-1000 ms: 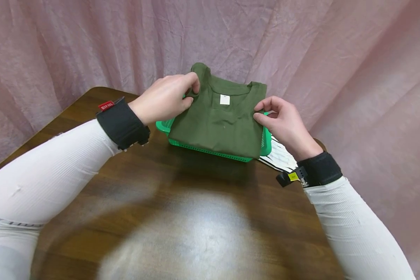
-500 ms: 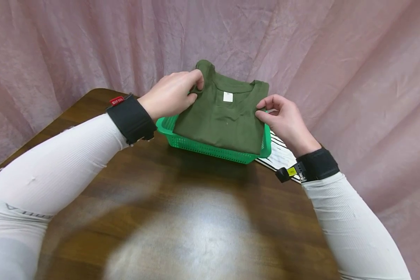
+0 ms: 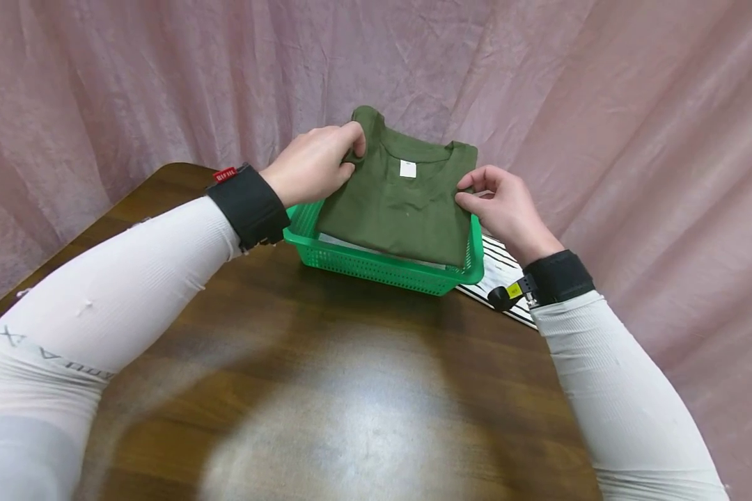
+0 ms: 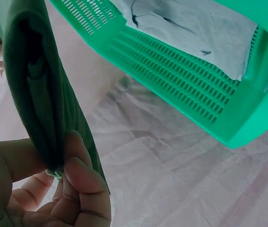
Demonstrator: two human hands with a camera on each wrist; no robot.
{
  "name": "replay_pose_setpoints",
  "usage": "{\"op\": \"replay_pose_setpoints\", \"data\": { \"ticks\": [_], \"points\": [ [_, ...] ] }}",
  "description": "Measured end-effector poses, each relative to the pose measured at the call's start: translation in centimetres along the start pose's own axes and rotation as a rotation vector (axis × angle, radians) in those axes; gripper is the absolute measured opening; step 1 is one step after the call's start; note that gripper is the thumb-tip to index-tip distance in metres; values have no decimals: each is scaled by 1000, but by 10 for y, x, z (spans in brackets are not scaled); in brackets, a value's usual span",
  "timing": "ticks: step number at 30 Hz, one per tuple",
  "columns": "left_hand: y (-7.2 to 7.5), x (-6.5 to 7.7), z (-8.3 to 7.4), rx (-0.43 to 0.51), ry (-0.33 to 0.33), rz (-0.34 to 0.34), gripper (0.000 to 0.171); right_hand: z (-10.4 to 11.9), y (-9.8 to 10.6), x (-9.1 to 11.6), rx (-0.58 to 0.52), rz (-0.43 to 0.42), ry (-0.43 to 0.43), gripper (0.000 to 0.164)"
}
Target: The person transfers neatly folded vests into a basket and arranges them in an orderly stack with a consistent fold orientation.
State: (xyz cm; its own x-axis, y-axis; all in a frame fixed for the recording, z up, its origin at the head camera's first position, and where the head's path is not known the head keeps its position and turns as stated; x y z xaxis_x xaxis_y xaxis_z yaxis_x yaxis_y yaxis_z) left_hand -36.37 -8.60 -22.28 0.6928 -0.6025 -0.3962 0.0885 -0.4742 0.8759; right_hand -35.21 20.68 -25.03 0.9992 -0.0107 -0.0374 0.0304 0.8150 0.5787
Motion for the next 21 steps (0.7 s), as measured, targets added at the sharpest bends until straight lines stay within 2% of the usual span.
{"op": "replay_pose_setpoints", "data": {
  "ticks": [6, 21],
  "points": [
    [-2, -9, 4, -11, 11, 2, 21, -3, 2, -10, 22, -11, 1, 18],
    [-17, -24, 16, -26, 50, 21, 22, -8, -3, -27, 77, -9, -5, 17]
  ]
}}
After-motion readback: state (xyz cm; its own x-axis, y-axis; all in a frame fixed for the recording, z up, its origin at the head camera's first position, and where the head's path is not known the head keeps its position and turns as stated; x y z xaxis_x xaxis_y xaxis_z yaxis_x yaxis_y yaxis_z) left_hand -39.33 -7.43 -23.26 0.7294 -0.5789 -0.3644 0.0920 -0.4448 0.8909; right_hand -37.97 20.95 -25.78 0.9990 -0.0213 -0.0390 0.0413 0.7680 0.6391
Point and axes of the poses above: each hand's wrist, its own x-axis away from the middle knuckle, its own y-axis out of the back of the hand, z = x × y, the point moved 5 cm from there along -x, towards the middle knuckle, and after that the axes turned 11 degrees about -y, right-handed, at the moved point
